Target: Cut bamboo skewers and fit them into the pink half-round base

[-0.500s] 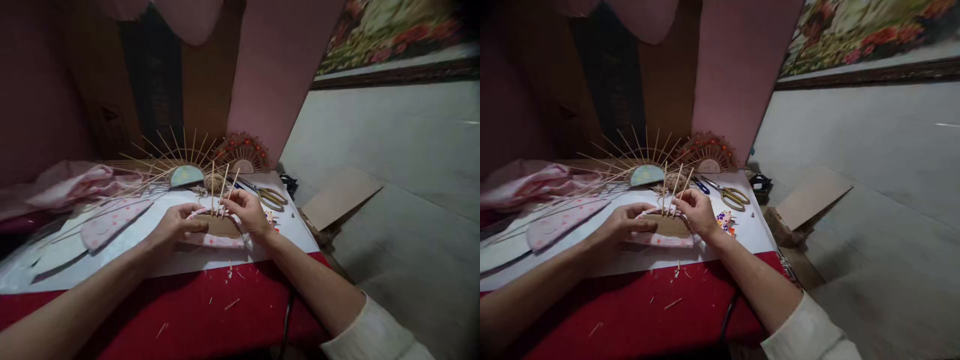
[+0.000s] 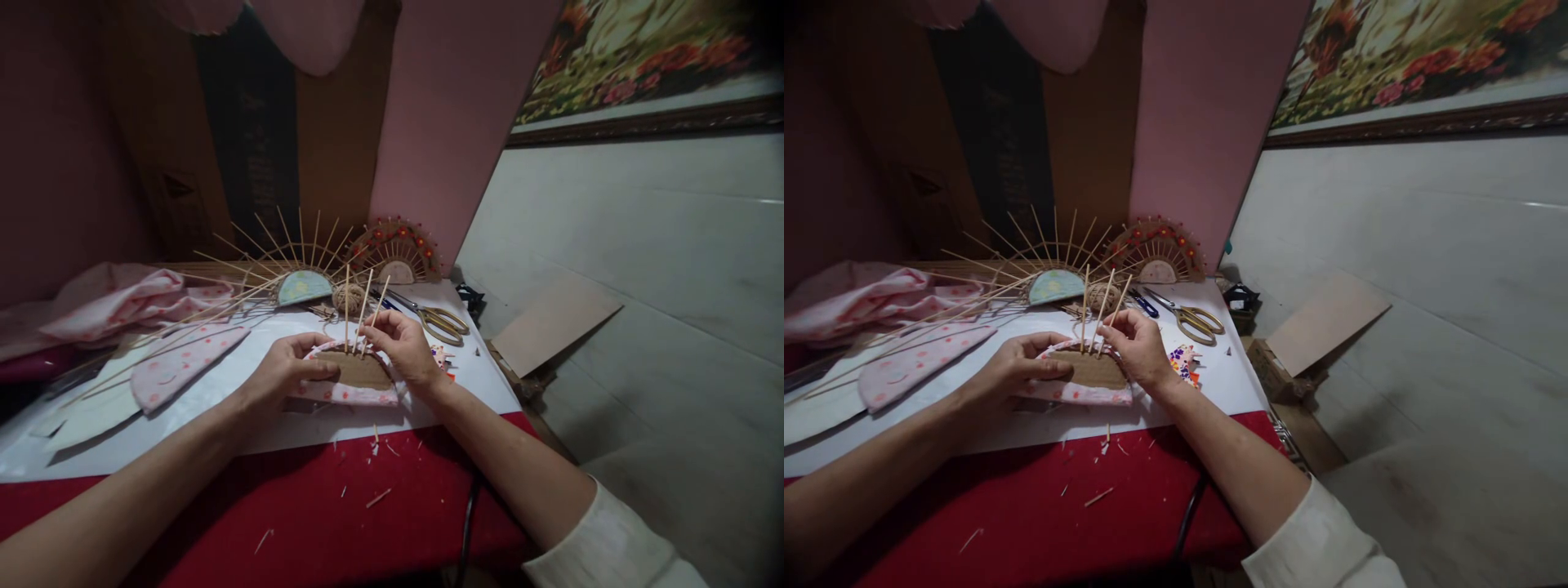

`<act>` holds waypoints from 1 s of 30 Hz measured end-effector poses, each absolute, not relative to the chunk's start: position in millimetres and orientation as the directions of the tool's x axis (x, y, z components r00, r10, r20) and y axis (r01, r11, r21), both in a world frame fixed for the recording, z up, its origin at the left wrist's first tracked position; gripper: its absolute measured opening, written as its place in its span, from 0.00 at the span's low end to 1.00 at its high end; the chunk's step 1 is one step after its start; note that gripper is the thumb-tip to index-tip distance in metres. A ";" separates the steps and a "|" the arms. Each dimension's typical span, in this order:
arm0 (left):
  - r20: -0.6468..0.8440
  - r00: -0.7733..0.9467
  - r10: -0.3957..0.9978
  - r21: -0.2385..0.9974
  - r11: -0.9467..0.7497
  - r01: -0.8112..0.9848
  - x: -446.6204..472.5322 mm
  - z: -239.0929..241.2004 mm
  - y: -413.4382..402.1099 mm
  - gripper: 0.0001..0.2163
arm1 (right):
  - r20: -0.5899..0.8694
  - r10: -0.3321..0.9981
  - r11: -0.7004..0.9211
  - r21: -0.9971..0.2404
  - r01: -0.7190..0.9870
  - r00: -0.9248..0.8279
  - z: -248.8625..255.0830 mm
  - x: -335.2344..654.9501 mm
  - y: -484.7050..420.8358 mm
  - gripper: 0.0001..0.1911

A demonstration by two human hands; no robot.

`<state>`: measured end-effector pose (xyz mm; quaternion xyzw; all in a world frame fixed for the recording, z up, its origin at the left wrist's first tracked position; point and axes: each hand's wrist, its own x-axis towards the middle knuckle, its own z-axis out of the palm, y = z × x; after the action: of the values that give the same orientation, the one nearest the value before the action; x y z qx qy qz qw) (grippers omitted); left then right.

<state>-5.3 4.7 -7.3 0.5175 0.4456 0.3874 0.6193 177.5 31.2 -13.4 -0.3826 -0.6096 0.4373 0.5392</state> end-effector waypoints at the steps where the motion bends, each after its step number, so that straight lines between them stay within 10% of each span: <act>1: -0.150 0.303 0.941 0.986 0.165 -0.025 -5.2 -7.3 4.5 0.15 | 0.323 0.938 0.325 -0.946 -0.007 -0.126 -13.7 177.4 31.3 0.10; 30: -0.141 0.289 0.947 0.987 0.157 -0.031 -4.6 -10.5 7.3 0.16 | 0.371 0.920 0.375 -0.927 0.010 -0.123 -14.1 177.2 33.2 0.09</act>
<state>-4.6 7.3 -10.5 0.5142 0.4451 0.3965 0.6166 177.2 33.2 -14.1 -0.3732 -0.6232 0.4161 0.5470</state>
